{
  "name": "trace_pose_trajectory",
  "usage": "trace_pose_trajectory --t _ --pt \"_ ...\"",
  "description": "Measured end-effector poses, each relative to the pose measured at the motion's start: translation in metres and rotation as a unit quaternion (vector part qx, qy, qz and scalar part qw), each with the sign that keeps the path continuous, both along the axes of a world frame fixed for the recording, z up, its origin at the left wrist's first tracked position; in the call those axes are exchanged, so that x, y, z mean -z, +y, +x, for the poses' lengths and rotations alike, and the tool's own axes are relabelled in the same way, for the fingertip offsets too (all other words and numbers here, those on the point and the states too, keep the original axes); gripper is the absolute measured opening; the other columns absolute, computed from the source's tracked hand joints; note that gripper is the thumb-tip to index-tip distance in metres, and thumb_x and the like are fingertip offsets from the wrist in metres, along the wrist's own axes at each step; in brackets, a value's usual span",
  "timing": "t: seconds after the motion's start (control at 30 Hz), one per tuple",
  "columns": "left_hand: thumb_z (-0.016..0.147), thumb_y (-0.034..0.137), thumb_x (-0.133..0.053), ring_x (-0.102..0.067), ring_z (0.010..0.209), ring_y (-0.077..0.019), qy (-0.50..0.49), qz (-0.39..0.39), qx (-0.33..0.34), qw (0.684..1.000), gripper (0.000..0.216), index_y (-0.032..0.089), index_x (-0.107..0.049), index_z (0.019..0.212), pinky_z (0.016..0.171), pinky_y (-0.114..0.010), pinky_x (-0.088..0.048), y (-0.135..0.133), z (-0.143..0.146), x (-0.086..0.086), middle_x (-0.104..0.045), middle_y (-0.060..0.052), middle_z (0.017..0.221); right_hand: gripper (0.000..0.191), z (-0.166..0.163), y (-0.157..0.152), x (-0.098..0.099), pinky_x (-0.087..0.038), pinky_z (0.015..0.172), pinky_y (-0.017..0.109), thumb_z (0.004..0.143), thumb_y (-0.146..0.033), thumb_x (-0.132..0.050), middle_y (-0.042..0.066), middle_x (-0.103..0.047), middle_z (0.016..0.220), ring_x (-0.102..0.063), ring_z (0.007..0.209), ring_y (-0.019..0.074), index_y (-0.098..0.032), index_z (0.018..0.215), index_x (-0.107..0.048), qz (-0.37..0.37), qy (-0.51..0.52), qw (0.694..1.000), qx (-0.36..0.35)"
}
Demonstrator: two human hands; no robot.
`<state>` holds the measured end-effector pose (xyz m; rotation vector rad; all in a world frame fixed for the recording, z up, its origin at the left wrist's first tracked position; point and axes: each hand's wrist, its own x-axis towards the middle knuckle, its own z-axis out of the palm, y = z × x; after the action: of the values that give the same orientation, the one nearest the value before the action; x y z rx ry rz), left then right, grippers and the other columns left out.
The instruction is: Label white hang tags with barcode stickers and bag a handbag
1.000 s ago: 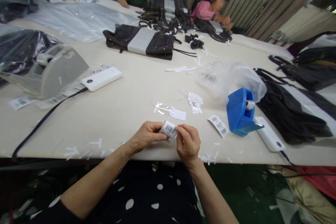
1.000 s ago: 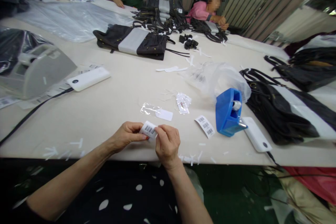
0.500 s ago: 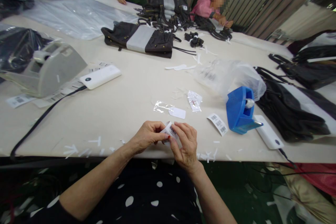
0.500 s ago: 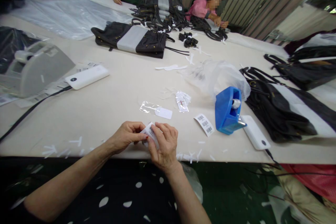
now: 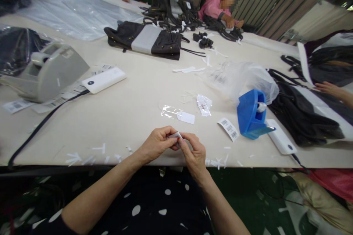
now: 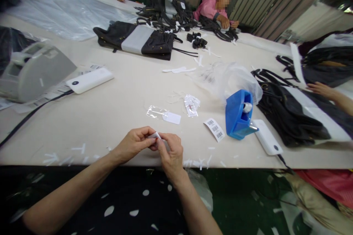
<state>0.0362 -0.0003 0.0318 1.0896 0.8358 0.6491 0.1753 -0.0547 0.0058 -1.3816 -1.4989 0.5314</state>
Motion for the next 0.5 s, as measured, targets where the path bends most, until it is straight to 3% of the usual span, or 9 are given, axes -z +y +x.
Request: trace_pose_trajectory --t 0.17,0.4,0.5 --pt "0.071 0.027 -0.063 -0.061 0.064 -0.0108 0.017 0.011 -0.011 1.0 0.019 0.012 -0.054 0.076 0.064 -0.024 -0.05 0.0 0.002 0.006 -0.058 0.002 0.069 0.017 -0.001 0.001 0.004 -0.045 0.079 0.031 0.086 -0.026 -0.05 0.004 -0.066 0.089 -0.059 0.086 0.0157 -0.02 0.094 -0.064 -0.016 0.037 0.999 0.003" --pt "0.07 0.03 -0.063 -0.061 0.063 -0.0115 0.036 0.021 0.0 0.999 0.021 0.013 -0.051 0.075 0.062 -0.024 -0.048 0.0 0.001 0.01 -0.057 0.002 0.072 0.023 -0.001 0.002 0.005 -0.047 0.071 0.028 0.086 -0.032 -0.048 0.003 -0.066 0.081 -0.059 0.077 0.0156 -0.016 0.086 -0.065 -0.105 0.134 0.985 0.015" --pt "0.069 0.03 -0.063 -0.059 0.059 -0.0102 0.038 0.013 0.008 0.999 0.021 0.013 -0.05 0.073 0.059 -0.022 -0.046 0.001 -0.003 0.004 -0.057 0.002 0.068 0.024 0.001 0.005 0.007 -0.048 0.069 0.028 0.086 -0.033 -0.048 0.003 -0.065 0.081 -0.059 0.075 0.0153 -0.016 0.087 -0.064 -0.073 0.148 0.984 0.072"
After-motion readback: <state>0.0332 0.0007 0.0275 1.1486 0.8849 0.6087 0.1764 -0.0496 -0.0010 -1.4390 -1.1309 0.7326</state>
